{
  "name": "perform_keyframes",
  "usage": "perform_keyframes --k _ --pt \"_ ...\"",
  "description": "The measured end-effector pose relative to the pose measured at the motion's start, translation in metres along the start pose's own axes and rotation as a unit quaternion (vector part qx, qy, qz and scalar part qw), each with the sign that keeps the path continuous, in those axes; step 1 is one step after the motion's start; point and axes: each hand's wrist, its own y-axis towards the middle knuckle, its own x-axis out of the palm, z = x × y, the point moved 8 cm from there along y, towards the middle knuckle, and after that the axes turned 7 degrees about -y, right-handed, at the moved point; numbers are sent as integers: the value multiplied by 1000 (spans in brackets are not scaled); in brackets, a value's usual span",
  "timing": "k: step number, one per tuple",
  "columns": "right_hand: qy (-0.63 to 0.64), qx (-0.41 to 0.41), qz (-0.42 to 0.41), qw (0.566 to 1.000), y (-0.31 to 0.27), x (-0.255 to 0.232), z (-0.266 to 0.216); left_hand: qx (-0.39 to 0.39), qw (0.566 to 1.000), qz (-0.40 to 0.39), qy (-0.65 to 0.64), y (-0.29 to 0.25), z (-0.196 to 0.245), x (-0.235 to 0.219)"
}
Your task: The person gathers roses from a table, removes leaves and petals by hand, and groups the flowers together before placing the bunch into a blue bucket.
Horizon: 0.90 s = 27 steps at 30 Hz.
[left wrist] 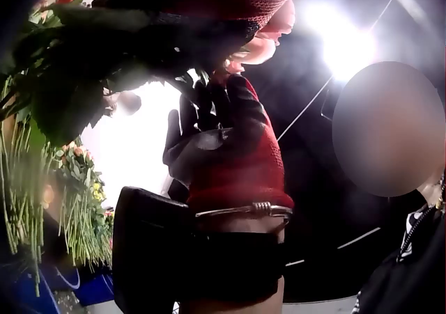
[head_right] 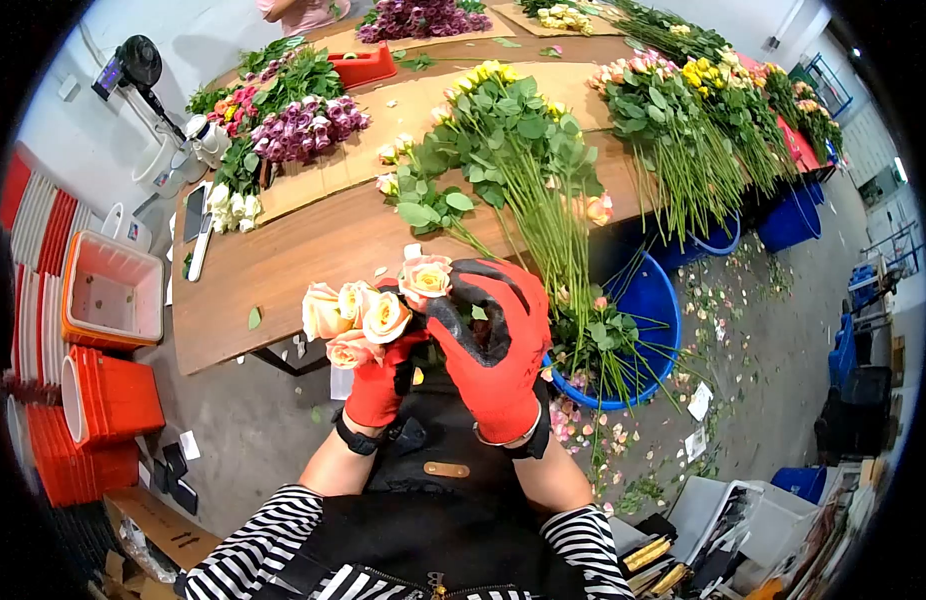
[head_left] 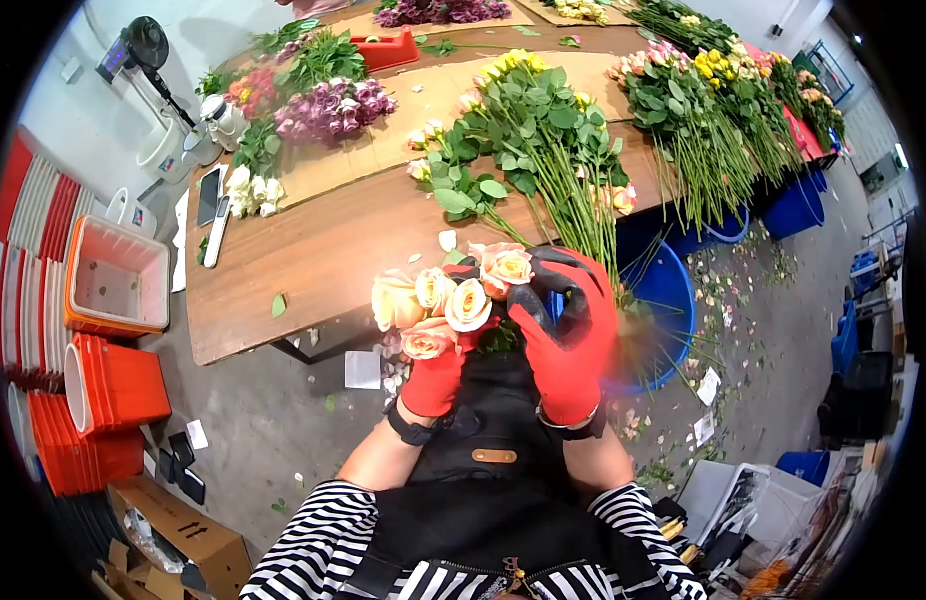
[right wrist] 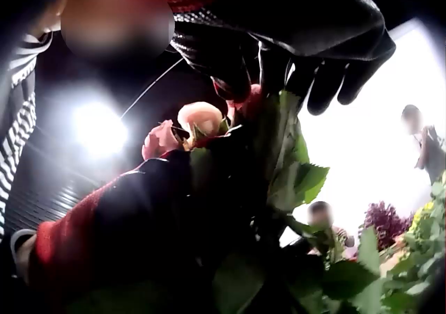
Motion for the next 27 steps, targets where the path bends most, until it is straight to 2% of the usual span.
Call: perform_keyframes --k 4,7,10,13,14,16,17,18,19,20,21,22,24,26,27 --pt "90 10 25 996 -4 0 7 33 995 11 88 2 15 6" --pt "90 -14 46 995 -8 -1 11 52 994 56 78 5 12 5" --pt "257 77 71 961 -17 5 23 137 964 55 221 7 23 13" --pt "317 150 57 935 -20 6 50 235 911 14 338 11 55 21" --pt "247 143 40 957 -17 3 52 202 924 -12 326 5 37 12" --pt "233 133 84 960 -13 -1 38 194 928 -19 318 -2 23 7" --pt "224 129 106 960 -12 -5 32 150 963 -37 221 -2 17 7" --pt "172 96 66 978 -9 -5 26 105 987 -47 116 -2 12 7" --pt "121 10 24 992 -4 -4 13 61 997 -48 15 -3 7 7" --pt "96 -4 19 995 -5 -3 9 -9 986 -29 -162 -6 -5 10" --pt "71 -19 14 997 -6 0 4 -44 989 -10 -144 -8 -10 10" --pt "17 4 24 1000 -9 3 9 -80 989 8 -127 -9 -14 11" --pt "24 5 41 999 -12 3 10 -59 995 -9 -76 -11 -13 13" --pt "22 -1 65 998 -13 0 10 -103 956 34 -274 -16 -23 16" --pt "58 40 67 995 -16 1 18 -55 987 11 -150 -15 -13 16"
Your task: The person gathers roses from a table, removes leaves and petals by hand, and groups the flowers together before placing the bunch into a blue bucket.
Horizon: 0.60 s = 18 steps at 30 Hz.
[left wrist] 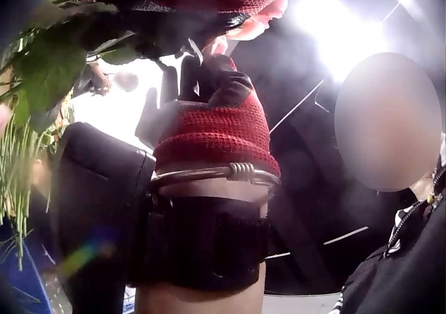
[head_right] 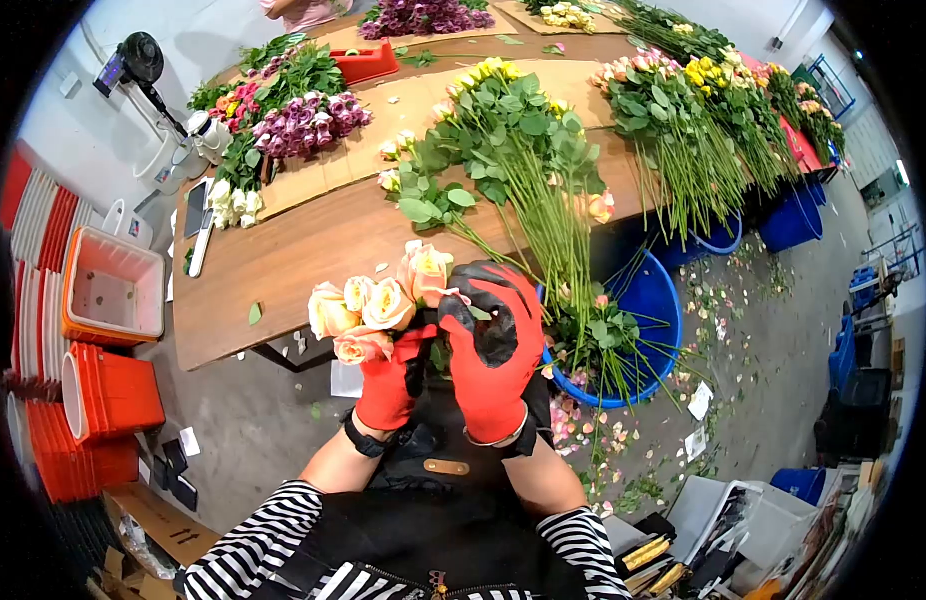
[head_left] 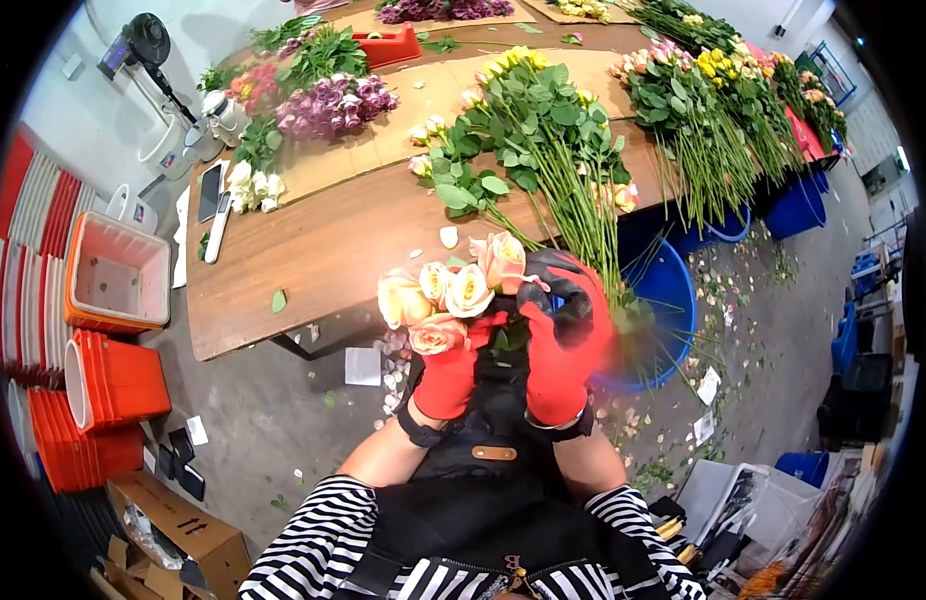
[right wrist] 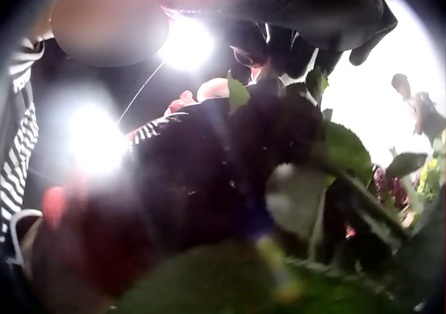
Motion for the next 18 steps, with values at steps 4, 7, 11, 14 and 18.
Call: perform_keyframes --k 4,7,11,14,18 --pt "114 83 10 990 -9 0 27 85 976 6 203 3 1 -7" --pt "202 94 -12 975 1 -2 32 143 925 -5 353 12 15 -12" --pt "179 60 -22 982 18 -5 12 280 803 -32 524 18 44 4" --pt "175 100 -152 968 27 1 11 149 885 -83 433 26 31 0" --pt "133 119 -197 964 22 18 4 159 895 -145 390 15 10 -8"
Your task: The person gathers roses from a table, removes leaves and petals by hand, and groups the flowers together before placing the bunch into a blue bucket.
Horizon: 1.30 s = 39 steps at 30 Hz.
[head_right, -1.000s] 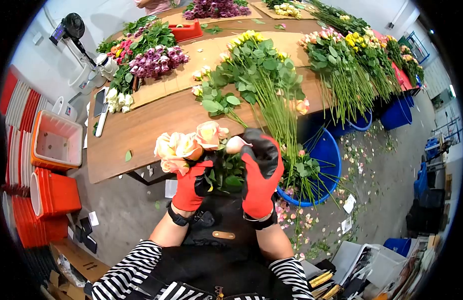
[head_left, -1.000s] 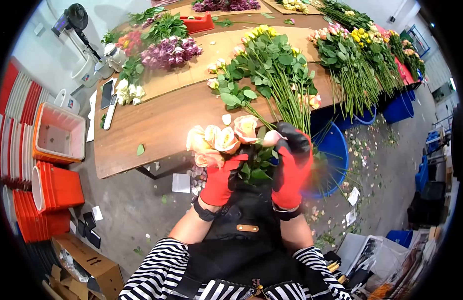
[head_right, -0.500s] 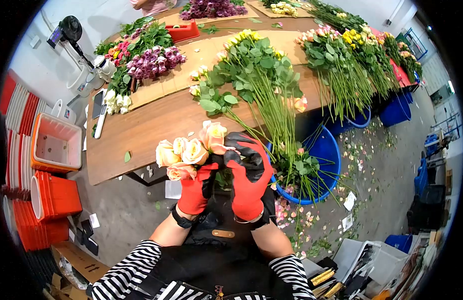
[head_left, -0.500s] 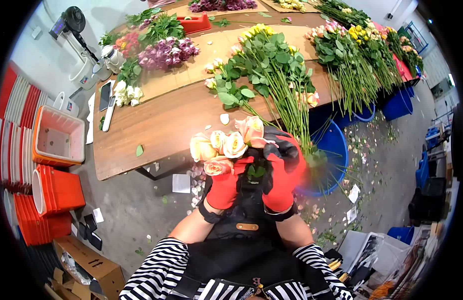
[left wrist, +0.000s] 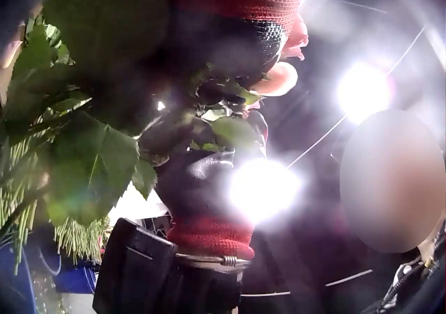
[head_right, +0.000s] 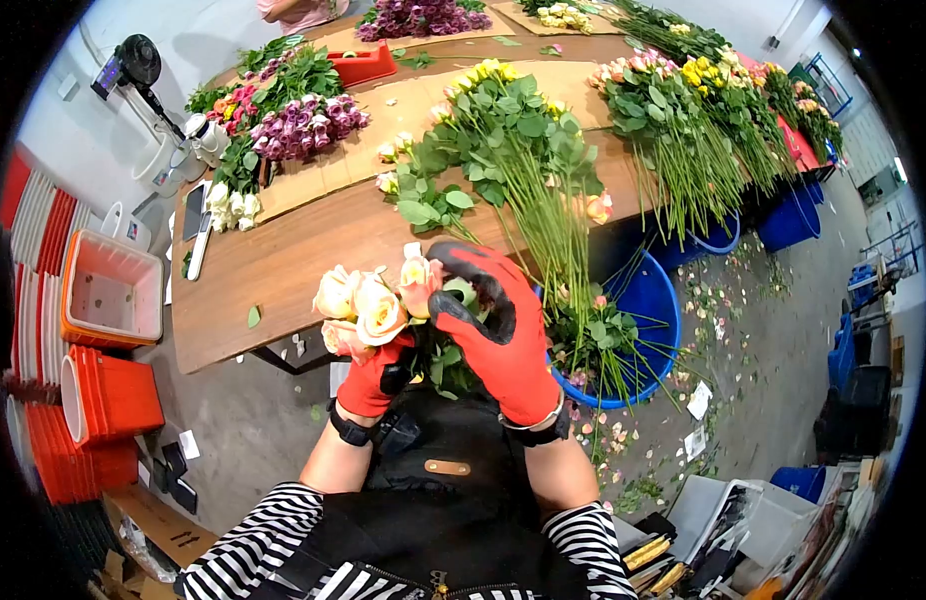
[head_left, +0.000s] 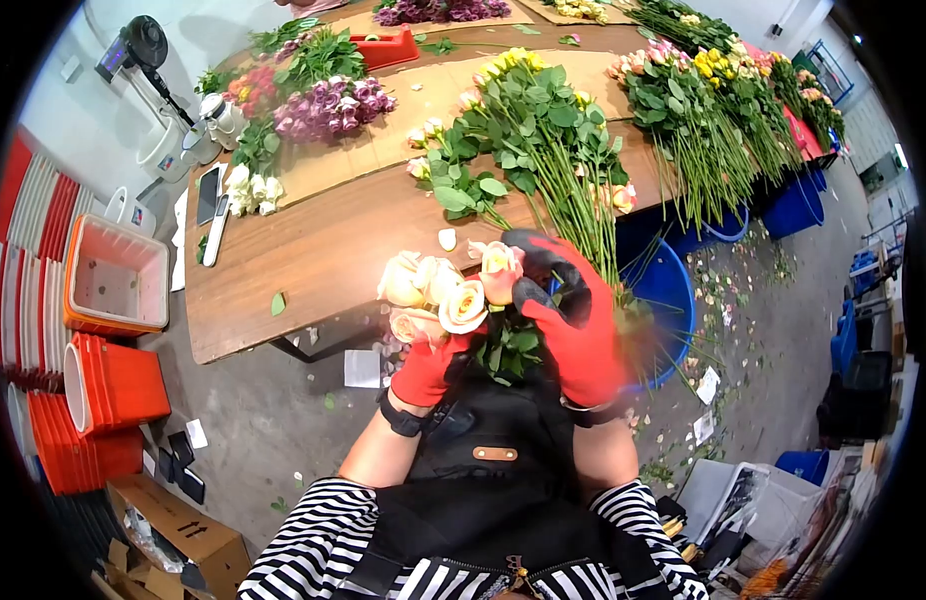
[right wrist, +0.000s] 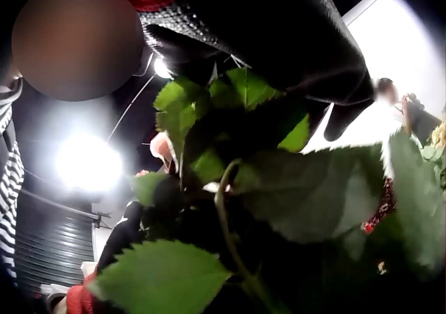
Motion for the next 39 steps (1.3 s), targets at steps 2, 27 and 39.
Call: perform_keyframes --k 2,27,39 --pt "-17 10 25 999 0 -1 0 -65 994 -37 -83 -15 -23 3" --pt "-105 -57 52 991 -8 7 -8 33 998 40 17 -2 -2 -7" --pt "137 67 97 984 -17 3 27 -13 995 84 -61 4 -9 2"
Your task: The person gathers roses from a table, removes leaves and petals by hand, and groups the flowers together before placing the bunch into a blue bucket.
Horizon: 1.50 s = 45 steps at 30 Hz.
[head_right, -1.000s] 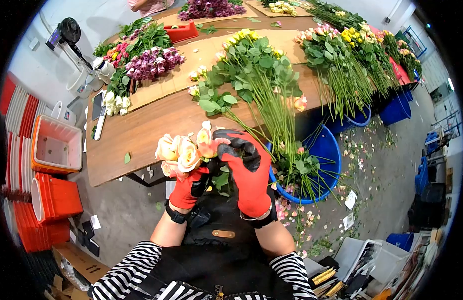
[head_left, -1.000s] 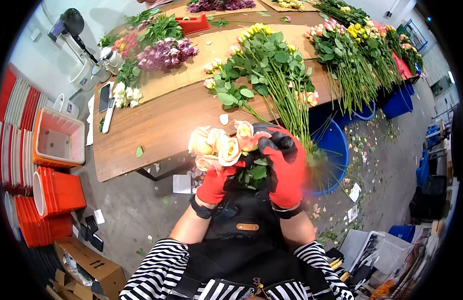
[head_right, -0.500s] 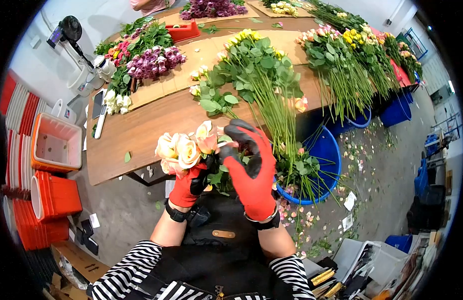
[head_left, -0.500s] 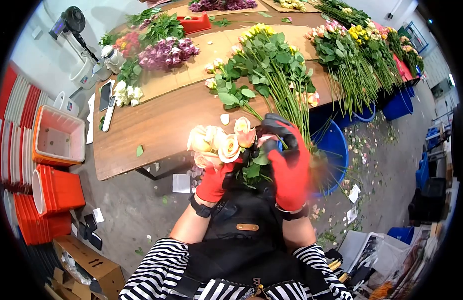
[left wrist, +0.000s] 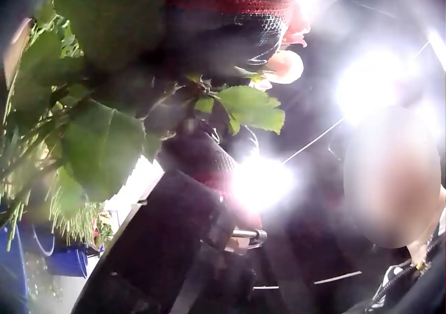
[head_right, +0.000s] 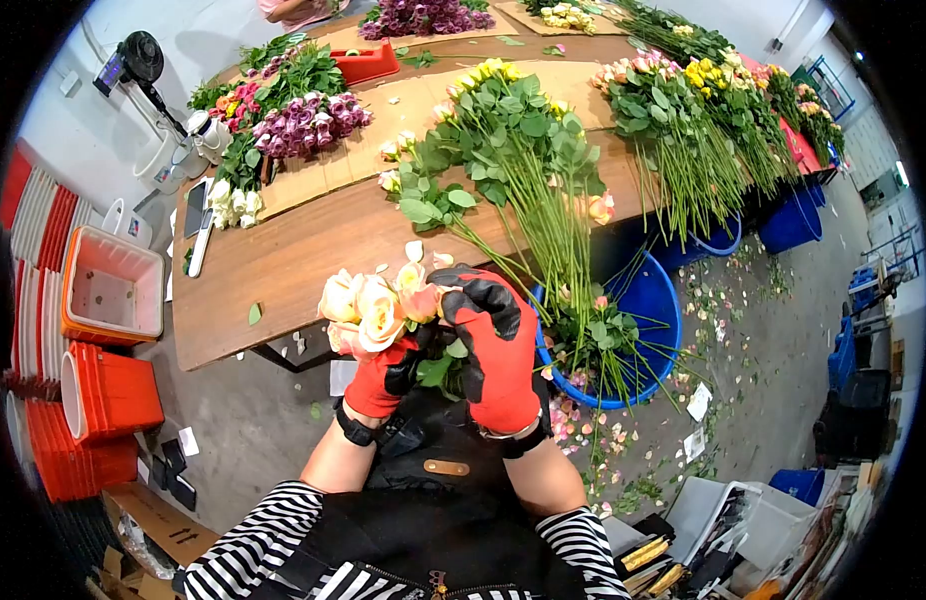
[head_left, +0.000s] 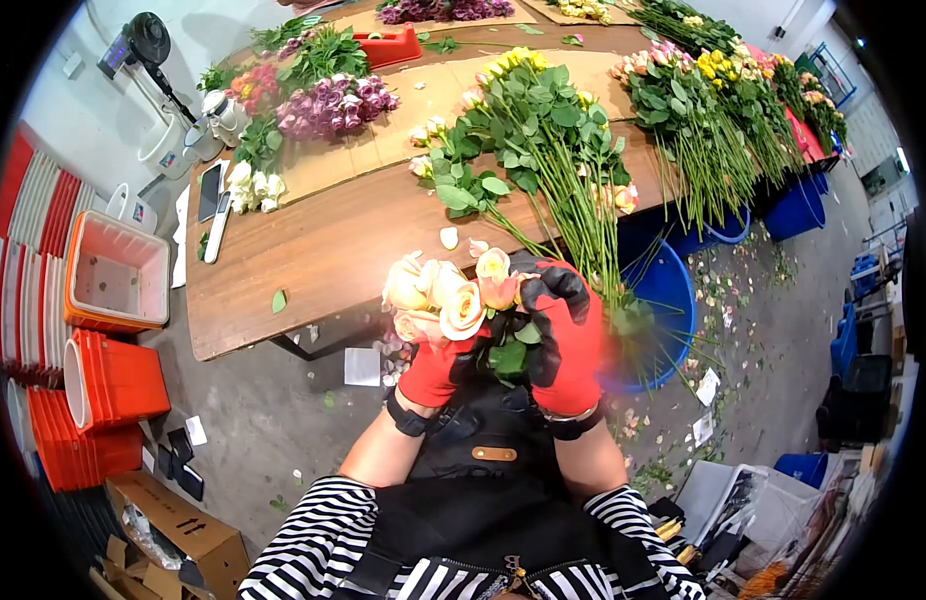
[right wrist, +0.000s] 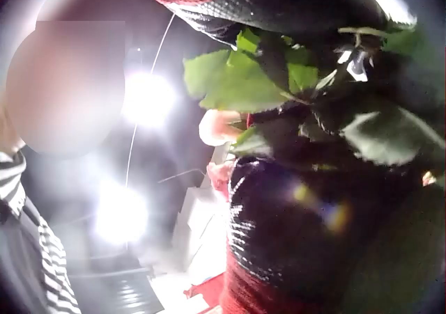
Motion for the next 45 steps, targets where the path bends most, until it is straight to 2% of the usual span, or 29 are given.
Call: perform_keyframes --k 4,6,7,8,9,10,11,12,13,14,16,18,21,23,25,26,27,28,30,33,35,37,38,39,41,42,43,44,45 --pt "-13 -27 -14 999 9 -7 -5 -53 990 -40 -123 -4 -18 0" --pt "25 61 19 998 18 -23 14 -74 993 -14 -90 -11 -32 -2" --pt "-17 12 31 999 18 -20 3 -86 994 -1 -75 -12 -35 -3" --pt "-58 -37 44 997 14 -14 -12 -113 986 -32 -117 -18 -39 -6" --pt "-100 -85 59 990 10 -11 -24 -125 980 -27 -153 -20 -40 -5" --pt "-127 -81 30 988 8 -9 -25 -136 972 -21 -190 -17 -32 -4" --pt "-182 -118 13 976 6 -6 -31 -147 963 -14 -225 -10 -19 -4" --pt "-236 -154 -4 960 4 -1 -36 -126 980 -5 -155 1 -1 -3" --pt "-288 -190 -21 938 1 5 -41 -136 974 0 -181 -2 -6 -3" --pt "-329 -197 7 924 -2 9 -46 -145 967 5 -207 -5 -11 -2" --pt "-304 -204 27 930 -4 6 -37 -147 962 11 -231 -10 -18 0" --pt "-261 -211 46 941 -5 2 -32 -114 984 -17 -137 -11 -18 -3" --pt "-83 -53 55 994 -3 -6 -5 -42 997 -16 -64 -6 -3 -5" --pt "-55 -44 83 994 1 -13 -1 1 1000 22 17 3 18 -8" --pt "-25 -34 109 993 5 -23 7 25 995 18 94 9 24 -11" --pt "60 1 78 995 12 -32 20 30 993 -11 116 9 19 -13" --pt "-193 -172 119 959 10 -38 -5 36 989 -40 138 9 13 -17" --pt "-140 -113 134 974 15 -50 1 33 991 -39 124 7 6 -26" --pt "-95 -123 40 987 28 -57 2 -106 990 -12 -93 -3 -43 -32" --pt "-71 -45 42 996 23 -57 15 -68 997 -43 -17 -7 -53 -39" --pt "-135 -73 26 988 16 -41 4 -67 995 -67 -8 -14 -63 -34" --pt "-157 -81 0 984 10 -21 -13 -115 991 -60 -36 -25 -82 -31" --pt "-183 -127 -28 975 8 -11 -20 -145 986 -53 -55 -24 -81 -31" --pt "-247 -138 -56 958 5 -2 -32 -167 980 -21 -106 -24 -77 -28" --pt "-267 -143 -108 947 4 15 -35 -177 971 31 -155 -20 -64 -21" --pt "-238 -126 -129 954 2 24 -41 -167 973 50 -152 -20 -62 -19" --pt "-186 -43 -130 973 0 27 -32 -156 974 70 -149 -20 -59 -17" --pt "-156 -17 -126 979 -1 27 -28 -174 961 85 -198 -22 -60 -17" --pt "-125 9 -122 985 -2 26 -24 -167 962 54 -208 -22 -55 -16"
